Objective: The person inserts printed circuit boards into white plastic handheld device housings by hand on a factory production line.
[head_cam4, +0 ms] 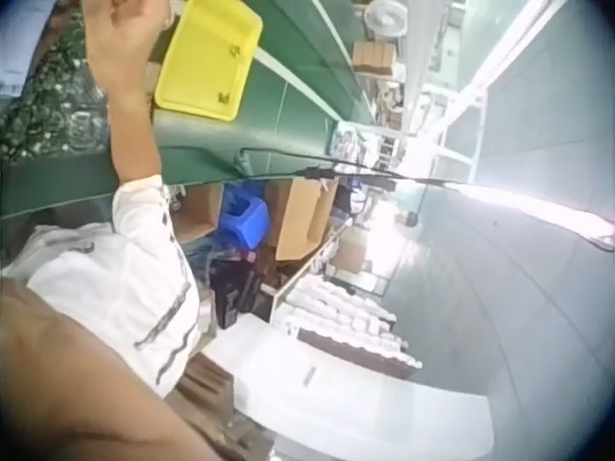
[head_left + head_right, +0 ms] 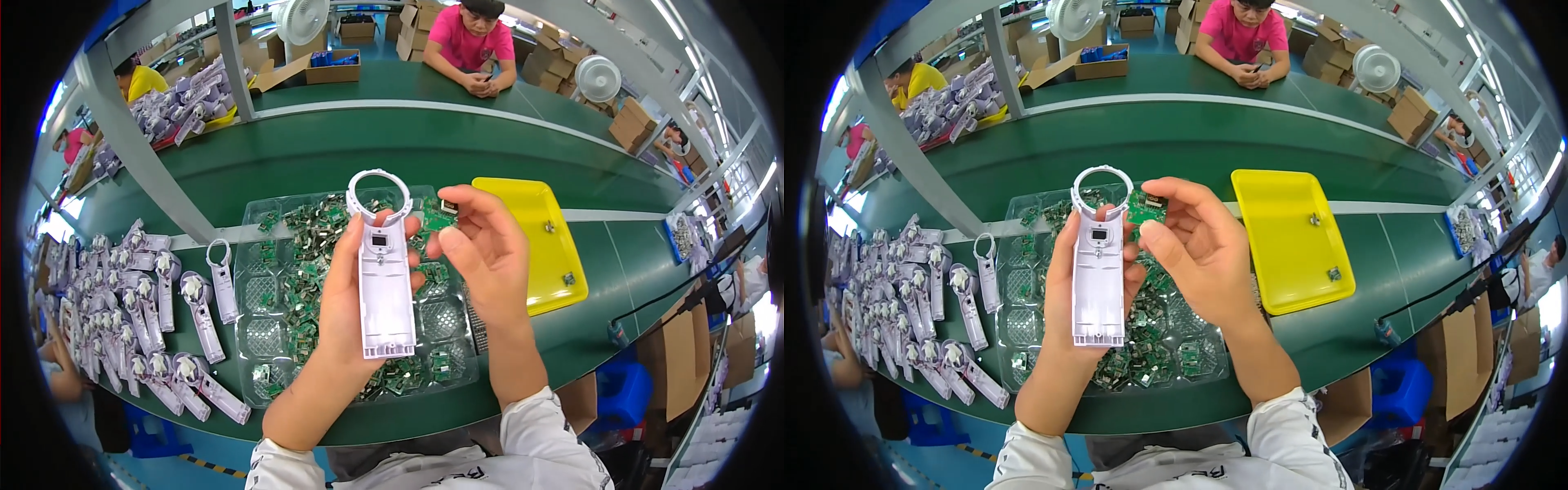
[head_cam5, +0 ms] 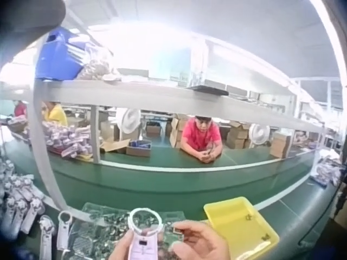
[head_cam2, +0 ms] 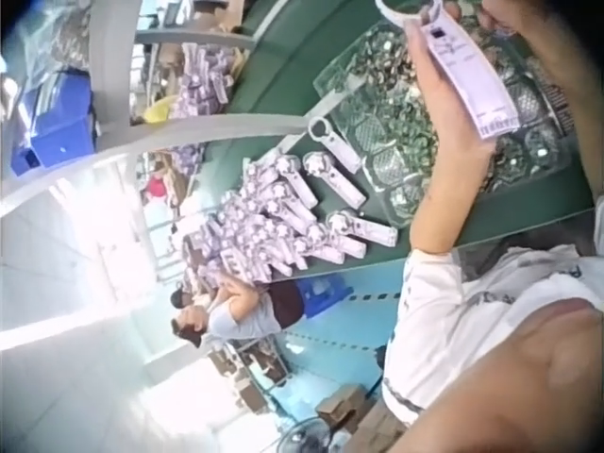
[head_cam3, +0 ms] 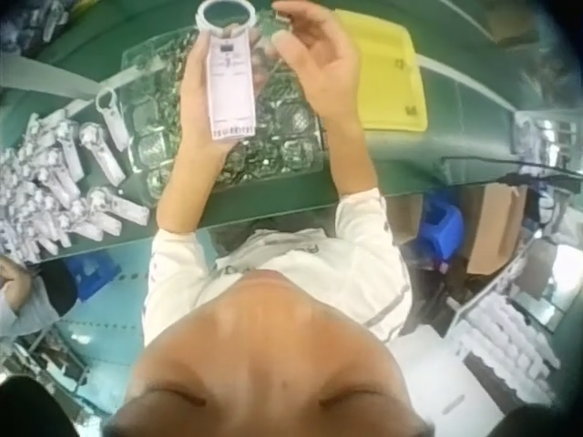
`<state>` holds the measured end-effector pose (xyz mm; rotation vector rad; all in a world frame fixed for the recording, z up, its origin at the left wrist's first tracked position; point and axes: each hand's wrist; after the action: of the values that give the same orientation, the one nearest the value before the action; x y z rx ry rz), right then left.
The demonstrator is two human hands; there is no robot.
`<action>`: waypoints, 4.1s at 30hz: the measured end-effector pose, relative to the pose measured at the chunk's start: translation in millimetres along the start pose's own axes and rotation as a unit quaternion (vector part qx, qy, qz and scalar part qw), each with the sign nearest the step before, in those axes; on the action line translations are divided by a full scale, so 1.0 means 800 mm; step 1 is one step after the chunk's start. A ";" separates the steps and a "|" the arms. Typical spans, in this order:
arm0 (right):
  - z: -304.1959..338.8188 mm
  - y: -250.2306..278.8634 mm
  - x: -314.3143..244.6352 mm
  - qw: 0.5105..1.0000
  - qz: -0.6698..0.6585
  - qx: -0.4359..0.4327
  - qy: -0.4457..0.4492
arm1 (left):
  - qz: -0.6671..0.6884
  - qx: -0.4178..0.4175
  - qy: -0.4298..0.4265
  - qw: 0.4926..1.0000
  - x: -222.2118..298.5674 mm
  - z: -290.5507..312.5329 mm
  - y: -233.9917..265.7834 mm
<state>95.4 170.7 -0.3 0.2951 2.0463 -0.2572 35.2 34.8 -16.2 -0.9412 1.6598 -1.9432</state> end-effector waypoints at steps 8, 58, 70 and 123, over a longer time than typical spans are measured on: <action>-0.008 0.031 0.020 0.991 -0.108 0.015 0.082 | 0.023 -0.035 0.025 0.999 -0.014 -0.005 0.003; -0.016 0.067 -0.003 0.958 0.201 -0.133 0.155 | 0.084 -0.010 0.076 0.993 -0.016 -0.011 0.030; -0.023 0.053 -0.012 0.989 0.093 -0.051 0.100 | 0.104 -0.121 0.103 0.982 0.000 -0.015 0.029; -0.007 0.021 0.001 0.994 -0.082 0.067 0.004 | 0.125 -0.171 0.088 0.973 0.028 -0.018 0.021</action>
<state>95.5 188.0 0.7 0.2097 2.0671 -0.4963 7.6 25.4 -28.1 -0.6456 2.1493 -1.6432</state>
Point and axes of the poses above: each hand's wrist, its own z-axis away from the middle knuckle, its own y-axis out of the back of the hand, x = y × z, and after that the axes turned 10 degrees about z, right-handed
